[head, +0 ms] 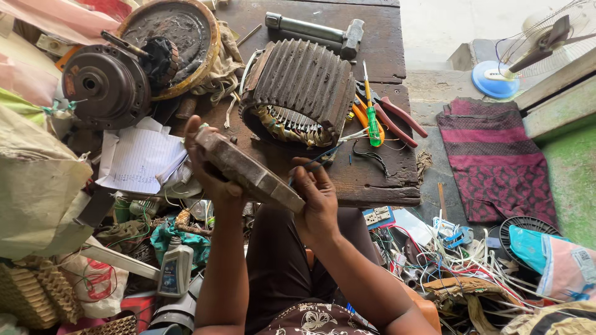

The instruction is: The person disassembles a motor housing, inspects the internal components, and uses a hammer and metal rod to tap and adjust parts within the stator. The person then reassembles the housing and moves to another motor component on the floor.

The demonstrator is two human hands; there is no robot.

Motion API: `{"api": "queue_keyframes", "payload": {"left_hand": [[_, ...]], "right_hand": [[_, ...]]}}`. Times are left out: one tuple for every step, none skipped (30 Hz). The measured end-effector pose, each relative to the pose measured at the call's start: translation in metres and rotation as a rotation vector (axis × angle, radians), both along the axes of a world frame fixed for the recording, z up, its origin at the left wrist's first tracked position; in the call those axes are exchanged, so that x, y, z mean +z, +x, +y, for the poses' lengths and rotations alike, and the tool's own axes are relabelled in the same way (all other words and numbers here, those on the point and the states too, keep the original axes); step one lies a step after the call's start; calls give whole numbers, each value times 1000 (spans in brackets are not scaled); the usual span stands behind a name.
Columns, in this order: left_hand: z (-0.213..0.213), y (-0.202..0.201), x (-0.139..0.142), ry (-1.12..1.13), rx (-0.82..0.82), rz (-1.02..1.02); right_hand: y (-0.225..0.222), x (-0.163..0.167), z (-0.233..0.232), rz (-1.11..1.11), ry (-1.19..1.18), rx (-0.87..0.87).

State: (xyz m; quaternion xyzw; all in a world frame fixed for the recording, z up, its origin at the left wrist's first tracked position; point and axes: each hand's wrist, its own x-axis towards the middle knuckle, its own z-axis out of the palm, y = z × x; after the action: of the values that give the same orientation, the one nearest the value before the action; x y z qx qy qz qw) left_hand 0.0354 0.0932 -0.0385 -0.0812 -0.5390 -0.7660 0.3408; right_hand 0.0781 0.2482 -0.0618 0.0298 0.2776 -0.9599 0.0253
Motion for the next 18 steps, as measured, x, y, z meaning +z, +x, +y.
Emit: {"api": "queue_keyframes", "payload": {"left_hand": [[-3, -4, 2, -40, 44, 31], [-8, -6, 4, -75, 68, 67], [-12, -9, 5, -110, 94, 102], [-15, -10, 6, -145, 120, 138], [-19, -11, 5, -157, 102, 119], [-22, -10, 4, -169, 84, 101], [-26, -10, 3, -171, 72, 89], [-29, -10, 2, -174, 60, 77], [-33, -10, 0, -167, 55, 68], [-36, -10, -1, -161, 48, 59], [-38, -10, -3, -189, 62, 62], [-41, -8, -4, -215, 76, 63], [-42, -8, -6, -226, 83, 59], [-43, -7, -7, -237, 90, 55], [-43, -8, -7, -234, 92, 46], [-43, -8, -8, -231, 96, 37], [-43, -8, -8, -224, 98, 40], [-43, -10, -9, -217, 97, 46]], "right_hand": [[-1, 0, -2, -5, -16, 15], [-2, 0, -3, -12, -31, 30], [-3, 1, -6, -19, -47, 47], [-5, 2, -8, -30, -62, 47], [-7, 2, -11, -40, -76, 49], [-9, 2, -13, -50, -90, 52], [-10, 2, -16, -55, -100, 67], [-11, 1, -18, -59, -110, 80], [-12, 0, -19, -63, -118, 95], [-12, -2, -21, -73, -116, 98], [-11, -4, -22, -85, -114, 99], [-11, -6, -23, -98, -112, 100], [-10, -8, -23, -102, -118, 88], [-9, -9, -23, -106, -122, 78], [-9, -10, -23, -111, -126, 72], [-8, -11, -23, -127, -130, 77], [-9, -10, -22, -140, -135, 81], [-9, -10, -21, -149, -141, 83]]}}
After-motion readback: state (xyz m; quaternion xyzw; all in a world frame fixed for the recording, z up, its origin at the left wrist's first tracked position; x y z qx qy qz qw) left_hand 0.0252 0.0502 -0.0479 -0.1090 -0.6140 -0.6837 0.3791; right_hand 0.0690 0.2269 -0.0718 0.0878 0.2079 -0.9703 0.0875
